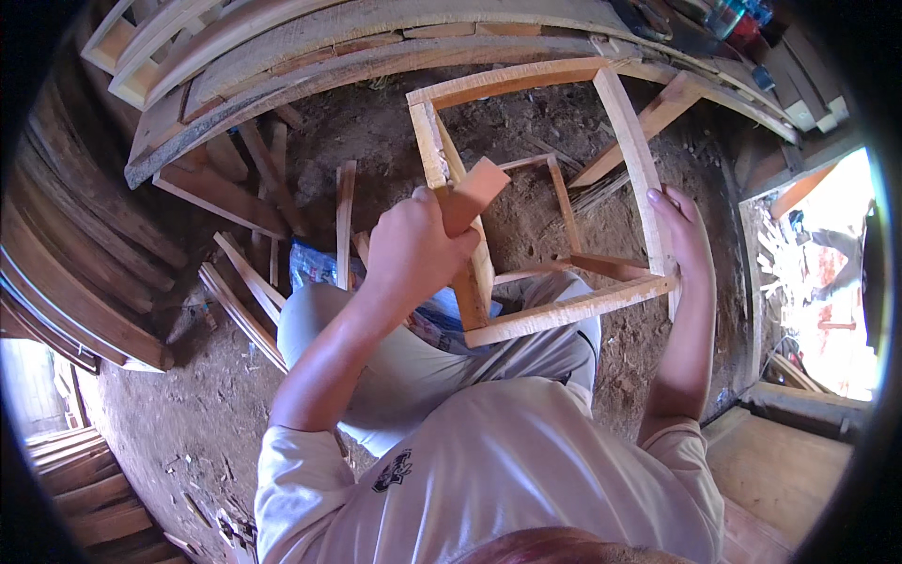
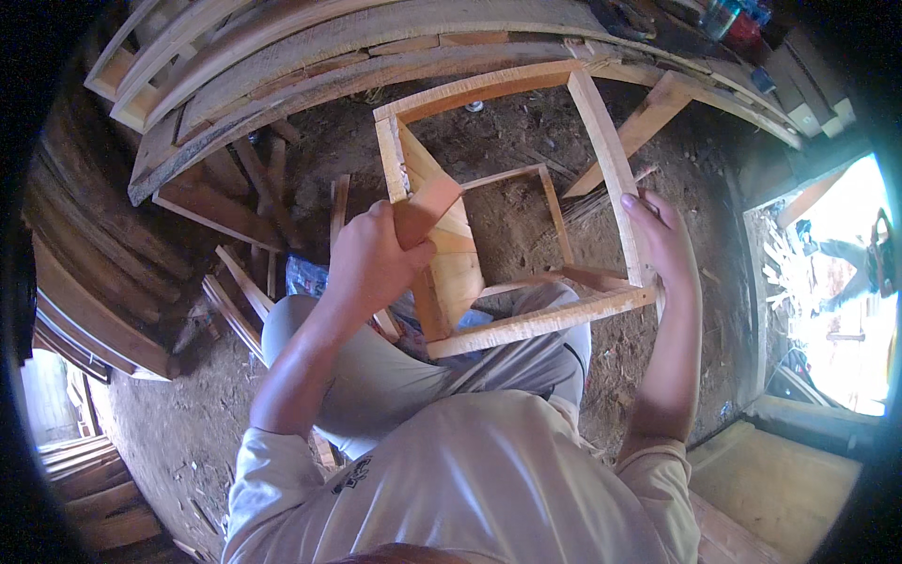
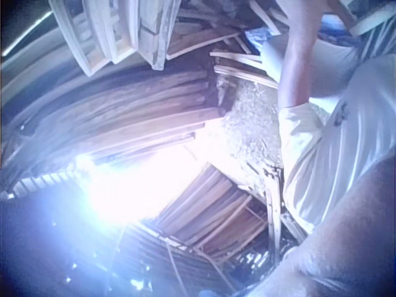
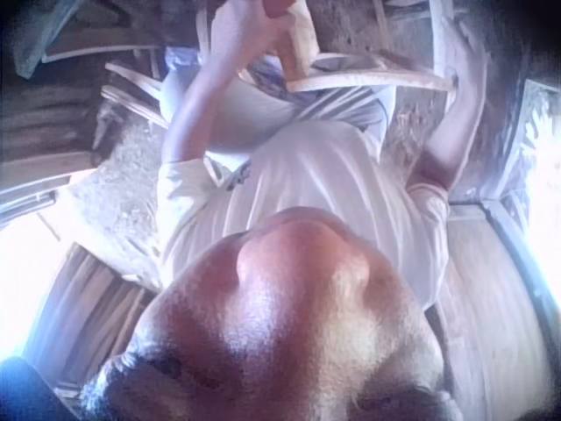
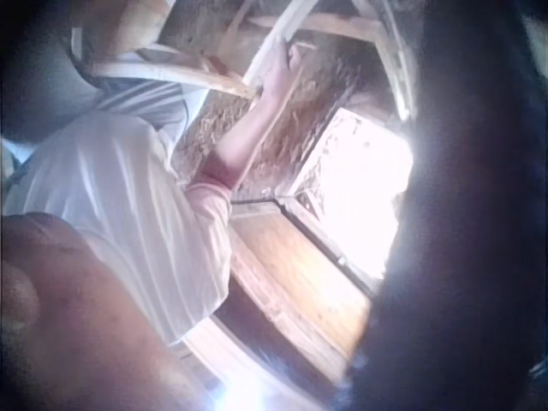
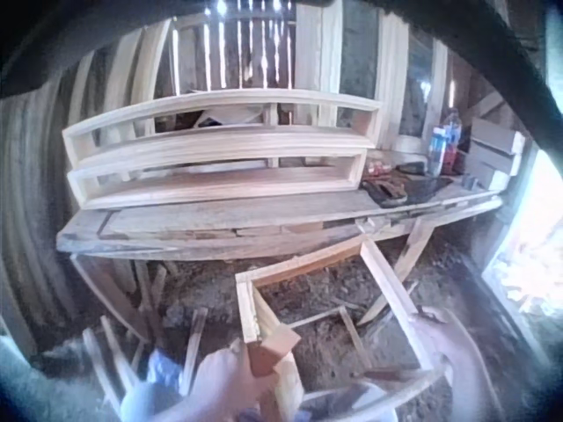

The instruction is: The person sits on the floor of a workshop and assembles a small wooden crate by hand. They pick up thin wooden slats and fit them into the slots of a pre-built frame, then move to a pile of scrap wood to gather more pieces.

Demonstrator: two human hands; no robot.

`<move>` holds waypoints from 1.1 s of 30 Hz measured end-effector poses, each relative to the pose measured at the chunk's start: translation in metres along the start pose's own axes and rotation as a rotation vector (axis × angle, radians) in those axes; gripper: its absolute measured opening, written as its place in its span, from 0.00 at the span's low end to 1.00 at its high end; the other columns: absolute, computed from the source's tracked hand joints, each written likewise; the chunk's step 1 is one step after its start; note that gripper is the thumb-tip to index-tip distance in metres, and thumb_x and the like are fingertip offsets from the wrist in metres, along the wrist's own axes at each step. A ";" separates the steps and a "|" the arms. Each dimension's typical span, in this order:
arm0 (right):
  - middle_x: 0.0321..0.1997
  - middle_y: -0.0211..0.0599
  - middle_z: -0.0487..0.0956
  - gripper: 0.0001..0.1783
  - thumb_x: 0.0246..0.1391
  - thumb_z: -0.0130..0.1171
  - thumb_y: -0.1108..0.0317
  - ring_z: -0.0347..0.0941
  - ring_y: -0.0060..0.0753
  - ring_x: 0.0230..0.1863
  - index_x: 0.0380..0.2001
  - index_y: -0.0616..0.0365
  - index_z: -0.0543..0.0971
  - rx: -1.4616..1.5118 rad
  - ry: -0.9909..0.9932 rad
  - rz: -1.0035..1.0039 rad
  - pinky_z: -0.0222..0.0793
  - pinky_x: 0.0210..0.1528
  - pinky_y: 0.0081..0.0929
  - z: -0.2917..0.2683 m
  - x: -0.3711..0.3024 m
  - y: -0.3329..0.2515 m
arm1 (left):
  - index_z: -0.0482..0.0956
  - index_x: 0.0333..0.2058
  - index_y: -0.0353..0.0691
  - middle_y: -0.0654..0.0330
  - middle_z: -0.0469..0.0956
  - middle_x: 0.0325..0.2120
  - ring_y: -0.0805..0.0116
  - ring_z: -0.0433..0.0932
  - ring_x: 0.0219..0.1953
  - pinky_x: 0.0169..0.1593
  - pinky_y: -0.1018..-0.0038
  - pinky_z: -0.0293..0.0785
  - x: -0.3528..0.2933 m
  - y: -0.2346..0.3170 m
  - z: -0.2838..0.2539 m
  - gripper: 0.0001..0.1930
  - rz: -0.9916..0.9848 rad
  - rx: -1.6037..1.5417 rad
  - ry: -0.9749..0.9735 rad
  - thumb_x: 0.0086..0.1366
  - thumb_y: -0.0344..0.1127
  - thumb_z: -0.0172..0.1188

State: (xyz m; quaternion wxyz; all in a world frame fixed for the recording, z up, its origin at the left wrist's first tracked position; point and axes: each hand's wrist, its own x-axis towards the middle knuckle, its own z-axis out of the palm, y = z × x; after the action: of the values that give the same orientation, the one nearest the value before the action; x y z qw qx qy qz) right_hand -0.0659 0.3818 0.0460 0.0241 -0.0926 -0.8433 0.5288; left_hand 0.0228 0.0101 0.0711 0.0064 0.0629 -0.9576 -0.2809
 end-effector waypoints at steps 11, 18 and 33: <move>0.40 0.27 0.81 0.25 0.69 0.60 0.50 0.72 0.19 0.44 0.47 0.67 0.83 -0.038 0.025 -0.060 0.66 0.52 0.22 -0.022 0.030 0.038 | 0.79 0.39 0.27 0.37 0.83 0.29 0.38 0.85 0.36 0.43 0.51 0.82 0.041 0.030 0.015 0.25 0.228 -0.050 0.020 0.55 0.47 0.70; 0.36 0.41 0.83 0.21 0.66 0.61 0.49 0.79 0.43 0.32 0.44 0.59 0.83 -0.700 0.318 -0.474 0.72 0.37 0.38 -0.036 0.016 0.016 | 0.76 0.35 0.32 0.44 0.81 0.24 0.49 0.85 0.29 0.34 0.59 0.80 0.032 0.024 0.047 0.24 0.287 -0.193 0.105 0.64 0.52 0.70; 0.52 0.50 0.71 0.60 0.54 0.62 0.31 0.72 0.50 0.54 0.75 0.66 0.56 -0.733 -0.437 -1.017 0.73 0.58 0.43 0.091 -0.120 -0.071 | 0.82 0.44 0.38 0.64 0.82 0.29 0.78 0.76 0.33 0.38 0.77 0.69 0.043 -0.008 -0.004 0.17 0.116 -0.492 -0.190 0.64 0.43 0.72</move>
State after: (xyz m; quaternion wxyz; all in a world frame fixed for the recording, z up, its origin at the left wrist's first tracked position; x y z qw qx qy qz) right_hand 0.0305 0.2493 0.0764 0.0660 0.4244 -0.8926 0.1369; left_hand -0.0191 -0.0036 0.0693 -0.0521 -0.0220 -0.8588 -0.5092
